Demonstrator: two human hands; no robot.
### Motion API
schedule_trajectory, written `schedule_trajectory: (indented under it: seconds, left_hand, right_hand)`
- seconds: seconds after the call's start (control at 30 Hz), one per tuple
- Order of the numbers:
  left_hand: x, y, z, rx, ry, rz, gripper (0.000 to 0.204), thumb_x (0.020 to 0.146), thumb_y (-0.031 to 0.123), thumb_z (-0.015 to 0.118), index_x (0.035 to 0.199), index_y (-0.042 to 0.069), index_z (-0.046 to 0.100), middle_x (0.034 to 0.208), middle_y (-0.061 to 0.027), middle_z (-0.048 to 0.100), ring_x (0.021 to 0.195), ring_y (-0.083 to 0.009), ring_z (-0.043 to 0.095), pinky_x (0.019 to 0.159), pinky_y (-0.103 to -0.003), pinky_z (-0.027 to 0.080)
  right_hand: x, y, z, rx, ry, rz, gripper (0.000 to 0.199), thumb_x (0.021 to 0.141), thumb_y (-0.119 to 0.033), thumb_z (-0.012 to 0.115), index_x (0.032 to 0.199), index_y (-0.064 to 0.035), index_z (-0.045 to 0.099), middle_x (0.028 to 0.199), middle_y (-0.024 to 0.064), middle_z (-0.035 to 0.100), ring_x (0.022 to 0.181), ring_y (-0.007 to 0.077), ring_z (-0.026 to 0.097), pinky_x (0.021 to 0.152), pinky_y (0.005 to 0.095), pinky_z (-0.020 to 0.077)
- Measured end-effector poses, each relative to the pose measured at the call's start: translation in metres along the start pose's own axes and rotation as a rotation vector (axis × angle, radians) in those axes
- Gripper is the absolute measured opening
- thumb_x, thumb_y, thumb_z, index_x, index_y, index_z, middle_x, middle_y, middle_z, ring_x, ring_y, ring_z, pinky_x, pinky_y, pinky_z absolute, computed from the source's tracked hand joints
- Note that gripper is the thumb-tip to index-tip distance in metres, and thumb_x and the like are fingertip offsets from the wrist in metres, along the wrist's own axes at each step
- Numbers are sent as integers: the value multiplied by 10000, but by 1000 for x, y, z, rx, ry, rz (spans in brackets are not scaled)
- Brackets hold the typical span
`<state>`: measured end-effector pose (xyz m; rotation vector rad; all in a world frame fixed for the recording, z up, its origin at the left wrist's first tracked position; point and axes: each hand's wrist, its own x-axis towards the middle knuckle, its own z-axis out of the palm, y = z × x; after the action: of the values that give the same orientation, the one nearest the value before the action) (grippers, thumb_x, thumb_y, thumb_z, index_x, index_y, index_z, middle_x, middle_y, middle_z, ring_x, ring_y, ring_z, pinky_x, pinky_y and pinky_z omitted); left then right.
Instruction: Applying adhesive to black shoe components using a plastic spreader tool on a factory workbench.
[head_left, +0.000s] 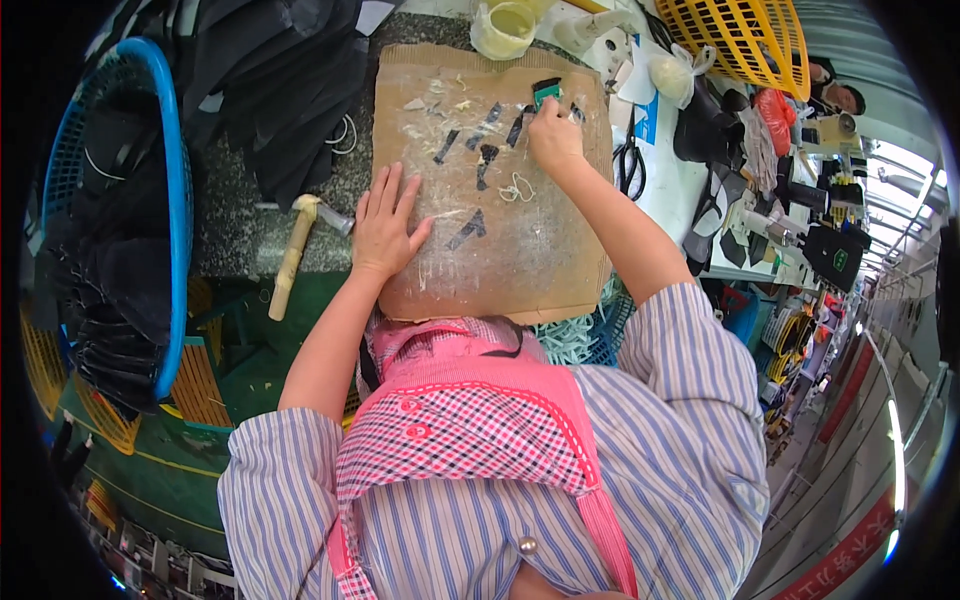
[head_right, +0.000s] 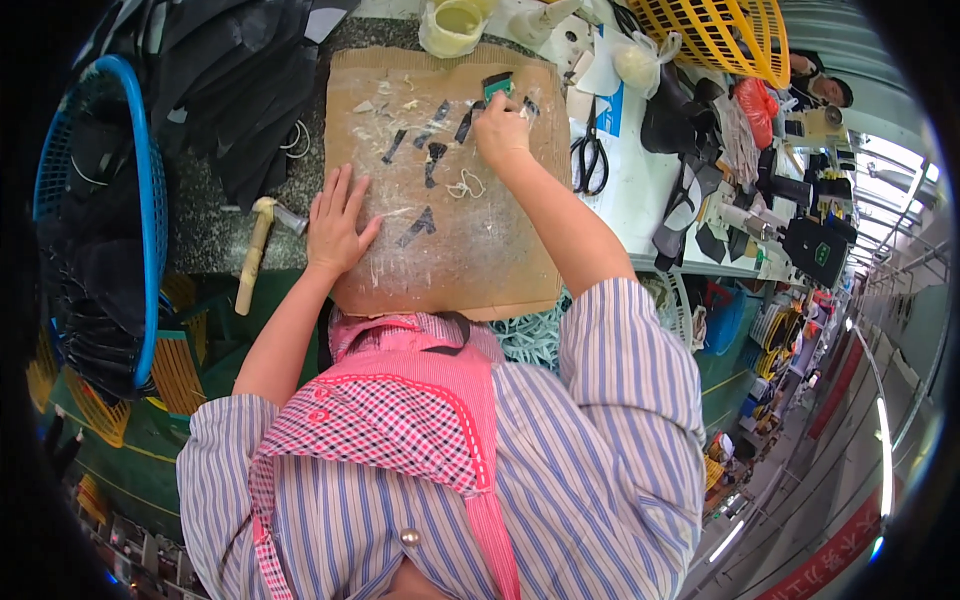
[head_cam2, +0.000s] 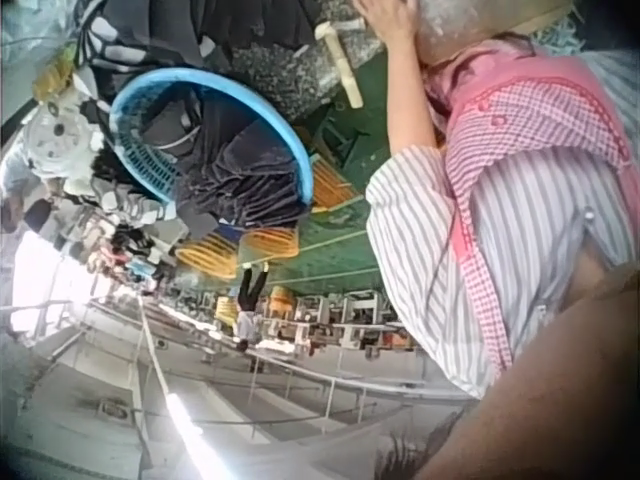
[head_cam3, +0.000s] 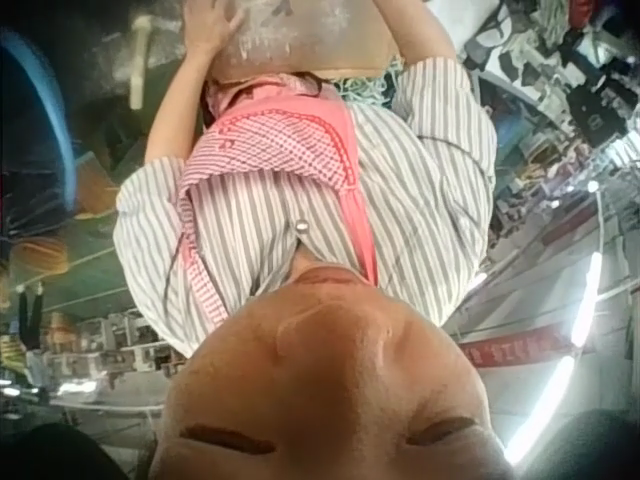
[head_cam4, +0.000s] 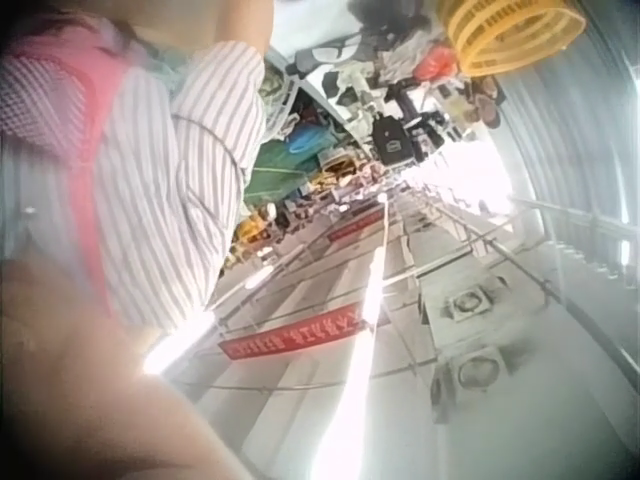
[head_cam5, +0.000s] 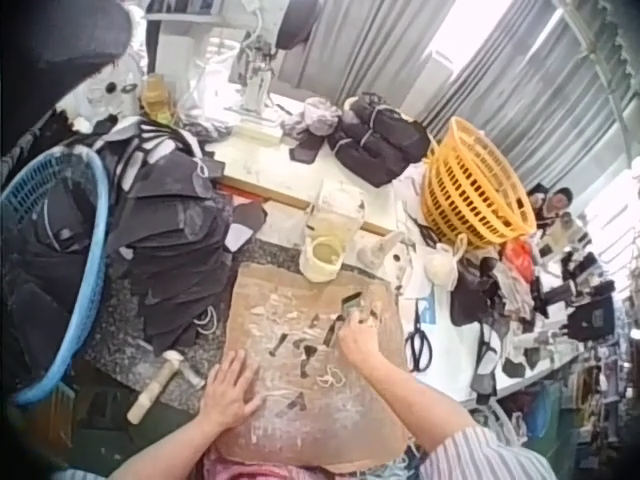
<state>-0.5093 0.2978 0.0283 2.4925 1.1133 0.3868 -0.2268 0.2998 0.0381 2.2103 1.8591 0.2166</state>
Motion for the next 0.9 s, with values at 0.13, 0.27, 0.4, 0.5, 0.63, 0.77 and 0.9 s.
schedule_trajectory:
  seconds: [0.13,0.27,0.4,0.5,0.63,0.77,0.9]
  left_hand:
    - [-2,-2,2,-28,1,-10,572,728,350,551,1232,147,374,1335,-87,256,1232,-235,240,948,-403,254]
    - [-10,-5,0,-20,-1,15,573,729,351,550,1234,149,371,1339,-85,246,1236,-231,232,952,-403,251]
    - [-1,3,-1,-41,-9,7,564,742,349,540,1241,153,363,1345,-80,236,1242,-229,218,960,-403,239]
    - [-3,-2,0,-39,-14,15,532,761,339,524,1234,147,375,1343,-85,242,1248,-235,205,966,-406,232]
    - [3,-20,9,-331,-77,-84,445,784,309,500,1180,114,443,1324,-113,280,1252,-252,197,964,-416,237]
    - [17,-5,-5,-560,-35,-159,396,783,269,511,1140,100,482,1303,-133,309,1248,-259,210,959,-434,242]
    - [11,26,-5,-255,31,-6,454,752,245,557,1178,139,443,1302,-126,306,1239,-267,228,957,-455,240]
  right_hand:
    - [-32,-18,4,-182,-112,-133,334,689,-80,503,952,126,518,954,309,435,631,277,584,477,325,494]
    - [-82,-31,-14,-80,-184,-223,422,710,-48,461,1065,171,399,1028,284,430,550,261,587,466,305,491]
    - [-158,-58,-32,107,-335,-222,440,725,-48,438,1105,157,355,1039,274,424,517,263,582,449,325,480]
    - [-193,-67,-43,308,-359,-284,444,710,-49,471,1119,99,377,950,228,482,500,220,572,442,319,467]
    - [-153,-19,-82,1657,-444,465,248,770,-97,530,1001,-32,469,663,96,552,447,119,479,409,230,376]
    - [-109,-3,-68,2037,-263,587,108,817,-146,503,886,-68,475,645,62,559,435,99,463,386,209,345]
    - [-68,4,-47,1824,-194,563,133,816,-161,505,861,-46,456,618,76,559,437,130,485,395,250,380]
